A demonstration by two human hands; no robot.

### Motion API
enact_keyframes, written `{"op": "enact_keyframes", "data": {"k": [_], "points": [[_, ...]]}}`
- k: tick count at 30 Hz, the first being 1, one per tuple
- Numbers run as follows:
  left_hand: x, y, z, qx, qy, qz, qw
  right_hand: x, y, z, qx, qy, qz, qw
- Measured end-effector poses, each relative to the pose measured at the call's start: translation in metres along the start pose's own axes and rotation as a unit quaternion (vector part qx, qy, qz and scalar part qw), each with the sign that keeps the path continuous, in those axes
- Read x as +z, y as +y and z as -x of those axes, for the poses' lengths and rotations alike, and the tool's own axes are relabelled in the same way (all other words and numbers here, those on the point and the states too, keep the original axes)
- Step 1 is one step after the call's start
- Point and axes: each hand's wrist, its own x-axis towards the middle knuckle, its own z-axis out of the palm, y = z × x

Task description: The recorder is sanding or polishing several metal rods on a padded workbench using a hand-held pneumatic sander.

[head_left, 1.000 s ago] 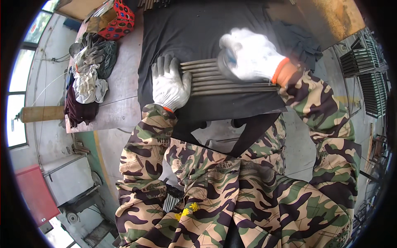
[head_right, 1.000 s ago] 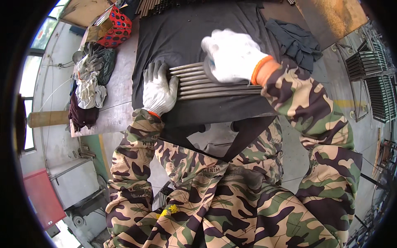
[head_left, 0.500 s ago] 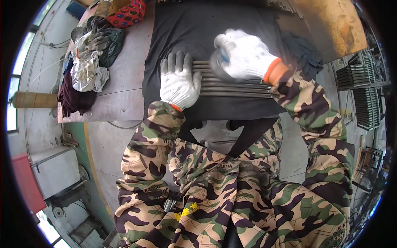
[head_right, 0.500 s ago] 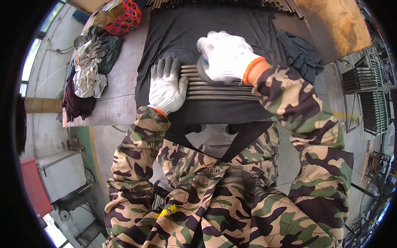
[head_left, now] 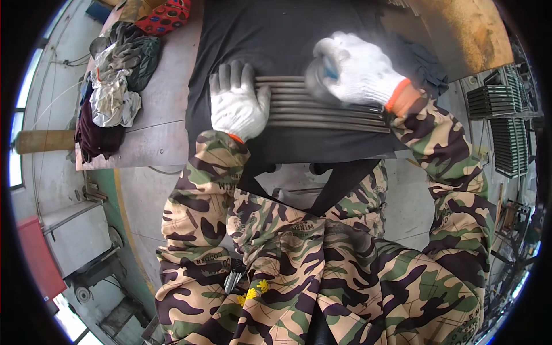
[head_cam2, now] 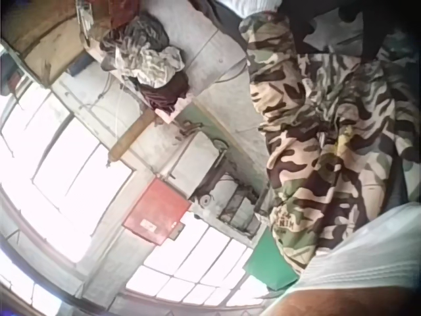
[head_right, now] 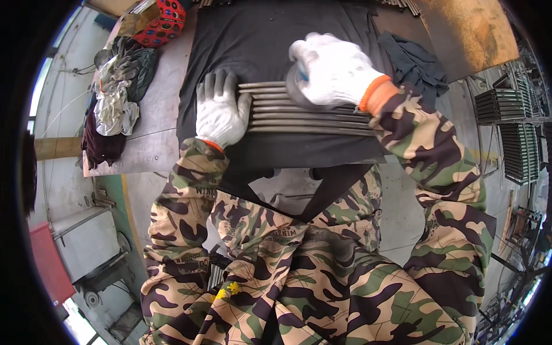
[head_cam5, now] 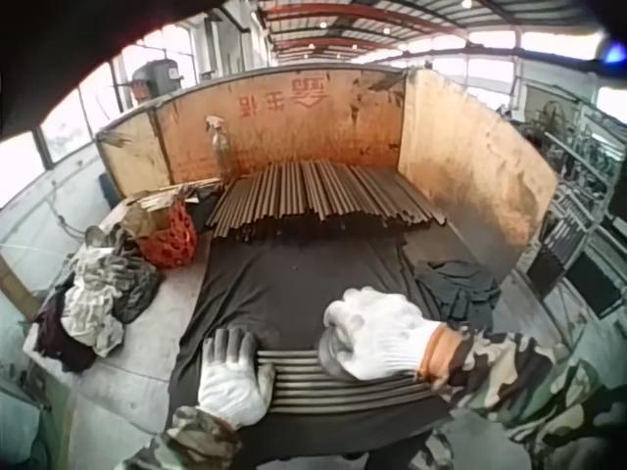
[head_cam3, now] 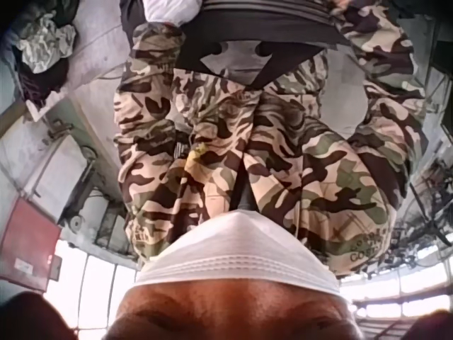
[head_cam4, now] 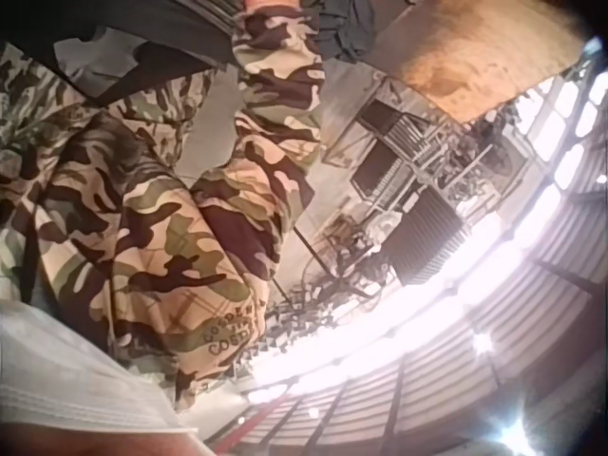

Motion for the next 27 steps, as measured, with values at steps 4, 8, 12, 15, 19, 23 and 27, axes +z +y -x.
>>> {"op": "enact_keyframes", "data": {"k": [4, 8, 12, 15, 19, 23, 27], "points": [[0.009, -0.013, -0.023, 0.037, 0.099, -0.059, 0.993, -0.011, 0.02, 0.028, -0.011, 0.02, -0.006, 1.0], [0.004, -0.017, -0.038, -0.032, -0.037, -0.068, 0.997, -0.013, 0.027, 0.054, -0.015, 0.037, -0.014, 0.999], [0.003, -0.019, -0.042, -0.026, -0.071, -0.068, 0.995, -0.015, 0.039, 0.064, -0.005, 0.047, -0.007, 0.999], [-0.015, -0.02, -0.029, 0.089, -0.083, 0.046, 0.992, -0.014, 0.036, 0.066, 0.017, 0.026, -0.01, 0.999], [-0.014, -0.038, -0.014, 0.199, -0.096, 0.038, 0.975, -0.024, 0.041, 0.057, 0.042, 0.033, -0.031, 0.998], [-0.015, -0.025, -0.01, 0.201, -0.11, 0.03, 0.973, -0.053, 0.049, 0.066, 0.099, 0.032, -0.037, 0.994], [-0.016, -0.002, -0.004, 0.264, -0.099, 0.052, 0.958, -0.063, 0.059, 0.077, 0.125, 0.015, -0.047, 0.991]]}}
